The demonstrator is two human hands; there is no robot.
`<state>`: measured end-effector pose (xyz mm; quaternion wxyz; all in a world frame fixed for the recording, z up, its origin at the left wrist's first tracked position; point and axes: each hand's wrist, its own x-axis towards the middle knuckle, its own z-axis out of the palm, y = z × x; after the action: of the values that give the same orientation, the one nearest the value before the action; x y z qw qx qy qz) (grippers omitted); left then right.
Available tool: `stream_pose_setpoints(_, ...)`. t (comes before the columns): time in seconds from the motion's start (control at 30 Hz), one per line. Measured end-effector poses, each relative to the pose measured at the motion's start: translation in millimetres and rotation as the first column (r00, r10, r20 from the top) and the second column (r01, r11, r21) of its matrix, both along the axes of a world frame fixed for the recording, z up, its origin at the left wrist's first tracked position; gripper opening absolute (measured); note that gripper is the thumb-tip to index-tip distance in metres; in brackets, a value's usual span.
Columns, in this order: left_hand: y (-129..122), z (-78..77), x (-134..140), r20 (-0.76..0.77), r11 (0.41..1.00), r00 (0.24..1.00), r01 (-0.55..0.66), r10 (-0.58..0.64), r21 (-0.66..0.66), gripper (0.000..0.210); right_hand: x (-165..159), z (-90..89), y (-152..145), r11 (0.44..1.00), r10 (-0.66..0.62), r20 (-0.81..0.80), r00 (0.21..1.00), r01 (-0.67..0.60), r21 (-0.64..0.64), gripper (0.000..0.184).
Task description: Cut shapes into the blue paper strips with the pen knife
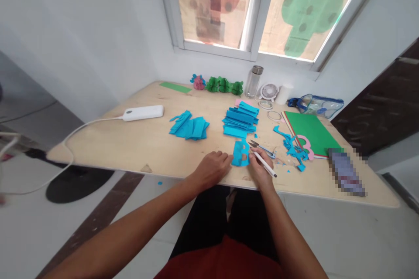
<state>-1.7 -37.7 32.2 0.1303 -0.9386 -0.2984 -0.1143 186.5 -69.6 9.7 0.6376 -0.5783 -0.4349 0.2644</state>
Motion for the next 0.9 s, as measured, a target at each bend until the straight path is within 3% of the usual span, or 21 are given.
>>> stream_pose_setpoints(0.27,7,-9.3,28,-0.102,0.994,0.989,0.104,-0.105,-0.011,0.013,-2,2.1,1,0.999,-0.028,-0.036,0.999,0.029,0.022,0.026)
stream_pose_setpoints(0.6,15,-5.9,31,-0.097,0.993,0.988,0.12,-0.118,0.01,0.018,1,-0.5,0,1.0,-0.017,-0.053,0.998,0.017,0.002,0.028)
stream_pose_setpoints(0.77,13,-3.7,14,-0.005,0.999,1.0,0.026,-0.026,0.044,0.016,1,0.0,0,1.0,0.005,-0.066,0.998,-0.004,0.001,0.026)
stream_pose_setpoints(0.9,26,16.1,-28,0.129,0.987,0.984,-0.137,0.126,0.079,0.018,0,0.6,0,1.0,-0.007,-0.123,0.992,0.008,0.004,0.028)
